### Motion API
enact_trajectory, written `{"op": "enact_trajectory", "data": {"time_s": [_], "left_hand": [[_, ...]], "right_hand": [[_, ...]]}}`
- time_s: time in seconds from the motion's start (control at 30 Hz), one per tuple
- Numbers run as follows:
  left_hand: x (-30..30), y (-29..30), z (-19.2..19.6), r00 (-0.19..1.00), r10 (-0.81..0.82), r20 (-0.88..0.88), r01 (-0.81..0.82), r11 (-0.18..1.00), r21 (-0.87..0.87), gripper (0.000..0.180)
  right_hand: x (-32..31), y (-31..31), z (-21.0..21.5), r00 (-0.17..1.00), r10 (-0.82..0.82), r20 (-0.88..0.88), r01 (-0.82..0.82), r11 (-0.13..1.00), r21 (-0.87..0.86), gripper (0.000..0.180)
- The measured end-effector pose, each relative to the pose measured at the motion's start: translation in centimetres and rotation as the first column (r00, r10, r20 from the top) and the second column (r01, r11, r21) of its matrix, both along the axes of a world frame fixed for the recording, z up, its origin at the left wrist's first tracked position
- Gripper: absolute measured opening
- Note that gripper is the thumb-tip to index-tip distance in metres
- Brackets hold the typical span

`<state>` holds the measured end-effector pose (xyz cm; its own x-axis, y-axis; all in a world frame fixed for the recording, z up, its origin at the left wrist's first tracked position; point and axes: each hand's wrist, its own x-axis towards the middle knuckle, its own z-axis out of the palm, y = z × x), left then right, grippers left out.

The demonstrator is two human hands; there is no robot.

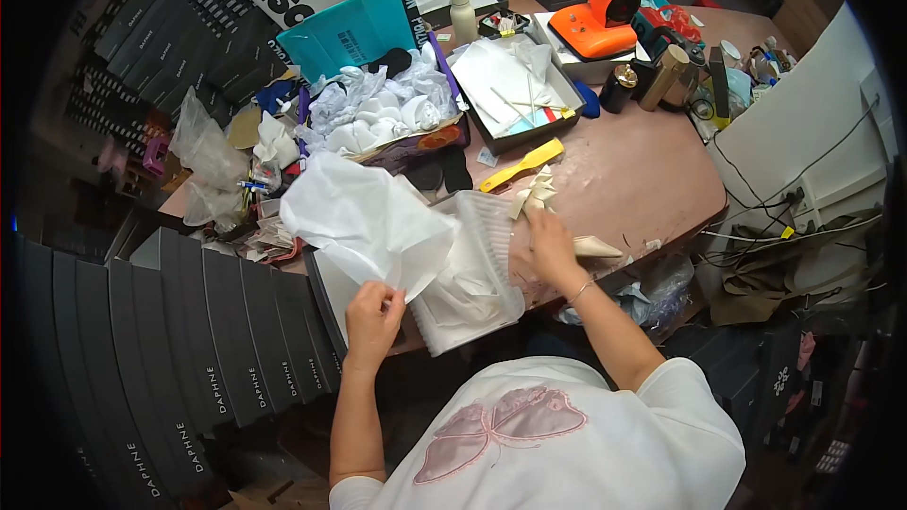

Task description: The recorder is inspecting, wrapping in tissue paper, and packing a pair of beige high-heeled shoes into a branded shoe box.

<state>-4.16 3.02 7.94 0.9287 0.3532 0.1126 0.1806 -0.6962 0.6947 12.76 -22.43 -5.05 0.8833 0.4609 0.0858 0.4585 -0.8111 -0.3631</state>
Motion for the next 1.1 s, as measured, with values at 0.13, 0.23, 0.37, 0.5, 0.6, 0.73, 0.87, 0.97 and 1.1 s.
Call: {"op": "enact_trajectory", "data": {"time_s": [0.13,0.23,0.37,0.5,0.6,0.73,0.87,0.97,1.1], "left_hand": [[-0.7,-1.5,-5.6,0.999,-0.026,-0.038,0.026,1.000,0.001,0.007],[-1.7,-2.5,-7.4,0.996,0.002,-0.093,0.000,1.000,0.024,0.018],[-1.4,-4.0,-7.8,0.982,-0.004,-0.190,0.015,0.998,0.057,0.034],[-0.1,-5.6,-7.8,0.990,-0.044,-0.137,0.058,0.993,0.103,0.039],[-0.2,-5.7,-6.6,0.980,-0.020,-0.197,0.035,0.997,0.074,0.039],[-1.2,-5.6,-6.5,0.986,0.000,-0.167,0.009,0.999,0.051,0.037],[-1.5,-5.7,-6.1,0.986,-0.033,-0.165,0.037,0.999,0.022,0.038],[-1.8,-5.4,-5.4,0.986,-0.099,-0.137,0.111,0.990,0.084,0.040],[-3.9,-3.7,-4.6,0.987,-0.132,-0.095,0.144,0.980,0.136,0.042]], "right_hand": [[3.0,-7.2,-4.4,0.932,-0.131,-0.337,0.037,0.962,-0.271,0.045],[3.6,-10.1,-2.3,0.990,0.103,-0.099,-0.092,0.990,0.107,0.041],[5.0,-13.8,-6.9,0.994,0.102,0.032,-0.104,0.847,0.522,0.044],[6.7,-17.9,-15.2,0.992,0.123,0.038,-0.125,0.992,0.032,0.056],[5.5,-18.3,-9.8,0.985,0.030,-0.173,-0.006,0.991,0.134,0.055],[3.9,-23.0,-3.3,0.678,0.077,-0.731,0.470,0.719,0.512,0.068],[0.4,-19.5,-1.5,0.916,0.076,-0.394,0.129,0.873,0.469,0.078],[1.9,-15.1,-3.7,0.872,-0.012,-0.490,0.180,0.938,0.297,0.064],[-1.4,-14.3,0.7,0.765,0.077,-0.639,0.329,0.807,0.491,0.044]]}}
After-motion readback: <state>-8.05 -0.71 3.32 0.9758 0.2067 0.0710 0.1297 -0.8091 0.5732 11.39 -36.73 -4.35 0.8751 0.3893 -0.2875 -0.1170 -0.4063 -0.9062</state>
